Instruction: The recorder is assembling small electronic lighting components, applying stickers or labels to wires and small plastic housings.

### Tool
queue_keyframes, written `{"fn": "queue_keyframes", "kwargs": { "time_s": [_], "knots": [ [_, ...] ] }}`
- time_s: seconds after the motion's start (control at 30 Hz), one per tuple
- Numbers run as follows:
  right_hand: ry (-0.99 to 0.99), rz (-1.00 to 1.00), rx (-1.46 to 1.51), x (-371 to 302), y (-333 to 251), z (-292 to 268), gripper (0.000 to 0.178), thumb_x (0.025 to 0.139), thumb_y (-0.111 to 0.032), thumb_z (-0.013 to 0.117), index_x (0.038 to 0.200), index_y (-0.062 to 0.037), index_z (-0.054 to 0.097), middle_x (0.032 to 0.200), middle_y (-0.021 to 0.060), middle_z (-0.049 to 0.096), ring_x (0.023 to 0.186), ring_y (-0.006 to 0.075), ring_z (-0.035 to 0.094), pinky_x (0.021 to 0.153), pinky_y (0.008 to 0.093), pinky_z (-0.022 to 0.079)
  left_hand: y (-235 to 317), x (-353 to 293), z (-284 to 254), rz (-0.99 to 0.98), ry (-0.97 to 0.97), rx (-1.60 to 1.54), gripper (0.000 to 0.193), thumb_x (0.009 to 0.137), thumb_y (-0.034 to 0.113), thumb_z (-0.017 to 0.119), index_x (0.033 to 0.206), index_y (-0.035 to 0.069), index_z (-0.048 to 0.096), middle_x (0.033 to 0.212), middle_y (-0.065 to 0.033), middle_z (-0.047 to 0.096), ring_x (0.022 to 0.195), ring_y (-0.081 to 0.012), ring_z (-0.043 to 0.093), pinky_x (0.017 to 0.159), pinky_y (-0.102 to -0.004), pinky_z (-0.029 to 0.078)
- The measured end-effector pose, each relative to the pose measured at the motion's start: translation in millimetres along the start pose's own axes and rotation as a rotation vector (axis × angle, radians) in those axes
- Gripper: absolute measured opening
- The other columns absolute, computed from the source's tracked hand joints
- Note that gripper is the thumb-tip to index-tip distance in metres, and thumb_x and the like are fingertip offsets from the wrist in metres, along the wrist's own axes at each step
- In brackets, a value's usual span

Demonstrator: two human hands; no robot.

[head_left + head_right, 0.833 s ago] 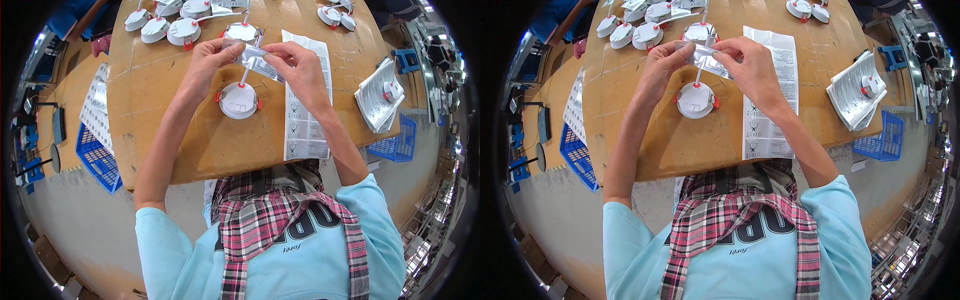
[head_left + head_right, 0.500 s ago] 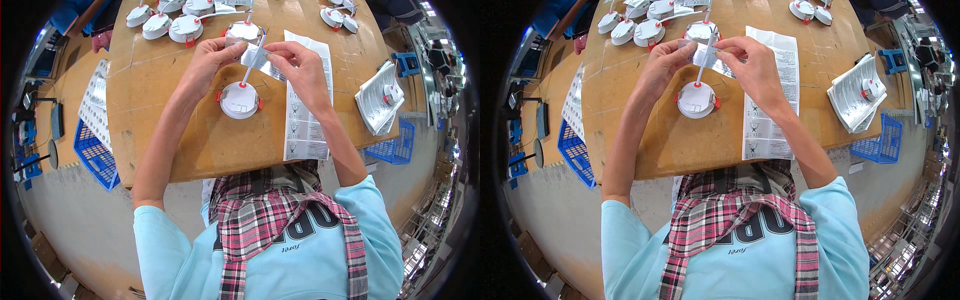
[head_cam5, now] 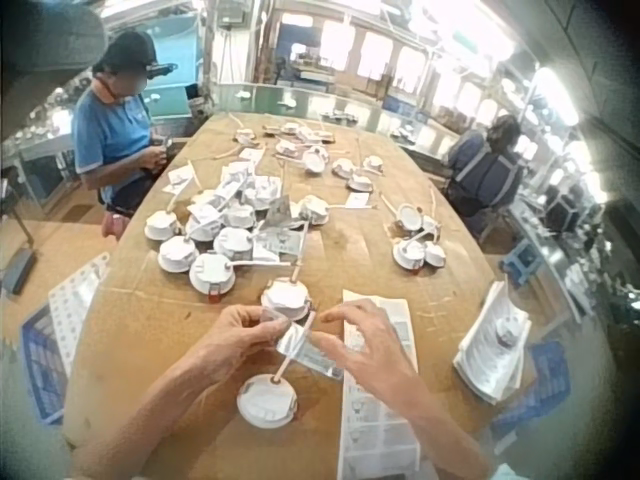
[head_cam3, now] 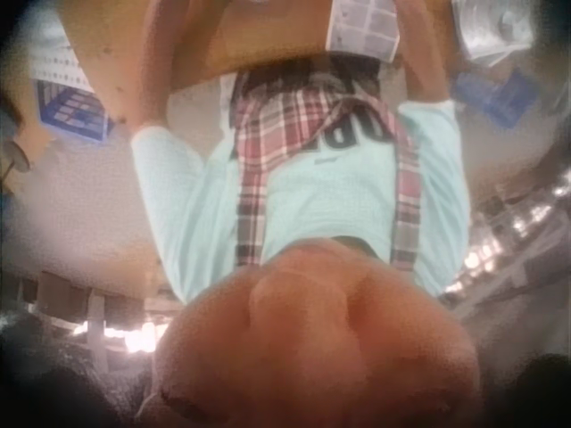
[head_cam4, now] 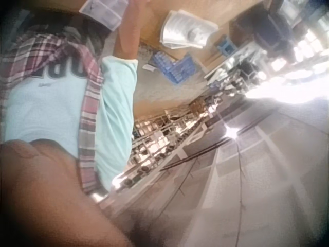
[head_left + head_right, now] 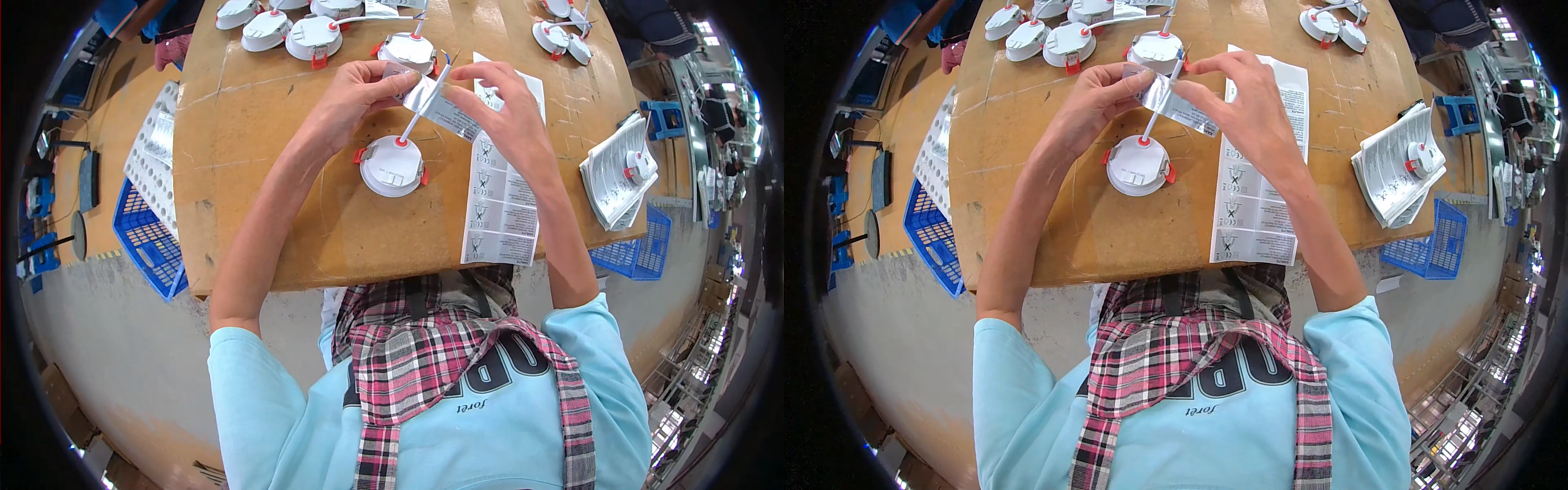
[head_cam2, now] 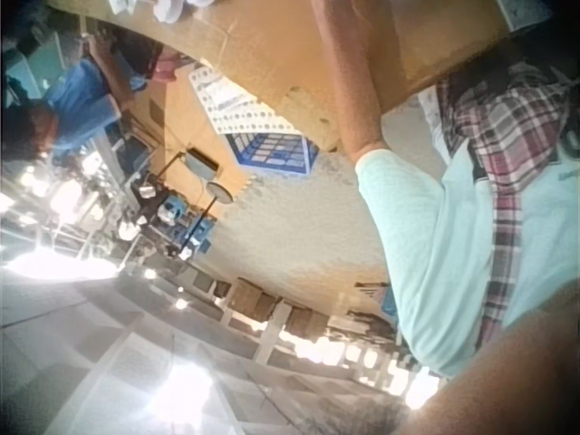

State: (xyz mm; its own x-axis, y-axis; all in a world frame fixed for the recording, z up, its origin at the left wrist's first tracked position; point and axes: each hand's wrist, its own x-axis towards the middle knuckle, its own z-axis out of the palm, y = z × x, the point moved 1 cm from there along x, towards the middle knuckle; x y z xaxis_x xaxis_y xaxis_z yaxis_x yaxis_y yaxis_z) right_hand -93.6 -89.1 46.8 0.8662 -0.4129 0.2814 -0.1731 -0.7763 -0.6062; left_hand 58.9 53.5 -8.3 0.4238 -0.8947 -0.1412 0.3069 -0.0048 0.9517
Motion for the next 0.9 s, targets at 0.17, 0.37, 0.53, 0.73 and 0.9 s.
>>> {"fn": "queue_keyframes", "kwargs": {
  "time_s": [0.17, 0.37, 0.53, 0.73, 0.9],
  "knots": [
    [-0.146, 0.142, 0.141, 11.0, -10.4, 7.6, 0.033, 0.079, -0.031, 0.072, 0.087, 0.0012, 0.068, 0.092, 0.0127, 0.063, 0.092, 0.0256, 0.057, 0.082, 0.0361, 0.044, -0.2, -1.4, 2.3, 0.004, -0.042, 0.005, 0.034, 0.092, 0.033, 0.062, 0.101, 0.001, 0.069, 0.096, -0.0048, 0.068, 0.089, -0.0087, 0.063, 0.089, -0.0265, 0.049],
    [-0.063, 0.157, 0.261, 2.9, 0.6, 12.3, 0.028, 0.079, -0.025, 0.072, 0.079, 0.0021, 0.065, 0.091, 0.0125, 0.063, 0.092, 0.0247, 0.055, 0.081, 0.0348, 0.043, 10.8, -9.4, -7.7, 0.181, 0.339, 0.205, 0.043, 0.098, 0.033, 0.05, 0.119, -0.005, 0.056, 0.1, -0.0105, 0.067, 0.097, -0.0153, 0.063, 0.088, -0.0281, 0.05],
    [0.065, 0.18, 0.289, -1.5, 0.4, 18.6, 0.026, 0.079, -0.023, 0.072, 0.075, 0.0001, 0.061, 0.089, 0.0105, 0.063, 0.096, 0.0245, 0.052, 0.085, 0.0348, 0.041, 1.8, -57.5, 23.6, 0.199, 0.278, 0.565, 0.041, 0.084, 0.021, 0.068, 0.118, 0.002, 0.055, 0.106, -0.0123, 0.063, 0.093, -0.0228, 0.061, 0.087, -0.0346, 0.047],
    [0.032, 0.101, 0.212, -4.8, 6.6, 21.5, 0.023, 0.078, -0.023, 0.074, 0.079, -0.0015, 0.065, 0.098, 0.008, 0.062, 0.1, 0.0247, 0.049, 0.09, 0.0351, 0.039, -14.1, -82.0, 56.9, 0.282, 0.299, 0.981, 0.035, 0.077, 0.021, 0.072, 0.101, 0.002, 0.057, 0.096, -0.0137, 0.057, 0.096, -0.0324, 0.054, 0.084, -0.0405, 0.043],
    [-0.097, 0.059, 0.184, -6.6, -3.3, 10.2, 0.019, 0.077, -0.023, 0.075, 0.079, -0.0047, 0.067, 0.112, 0.0047, 0.059, 0.111, 0.0237, 0.046, 0.098, 0.0364, 0.035, -17.1, -93.4, 60.2, 0.321, 0.274, 1.026, 0.031, 0.083, 0.023, 0.068, 0.103, 0.002, 0.057, 0.097, -0.0107, 0.058, 0.095, -0.0282, 0.055, 0.082, -0.0392, 0.043]
  ]
}}
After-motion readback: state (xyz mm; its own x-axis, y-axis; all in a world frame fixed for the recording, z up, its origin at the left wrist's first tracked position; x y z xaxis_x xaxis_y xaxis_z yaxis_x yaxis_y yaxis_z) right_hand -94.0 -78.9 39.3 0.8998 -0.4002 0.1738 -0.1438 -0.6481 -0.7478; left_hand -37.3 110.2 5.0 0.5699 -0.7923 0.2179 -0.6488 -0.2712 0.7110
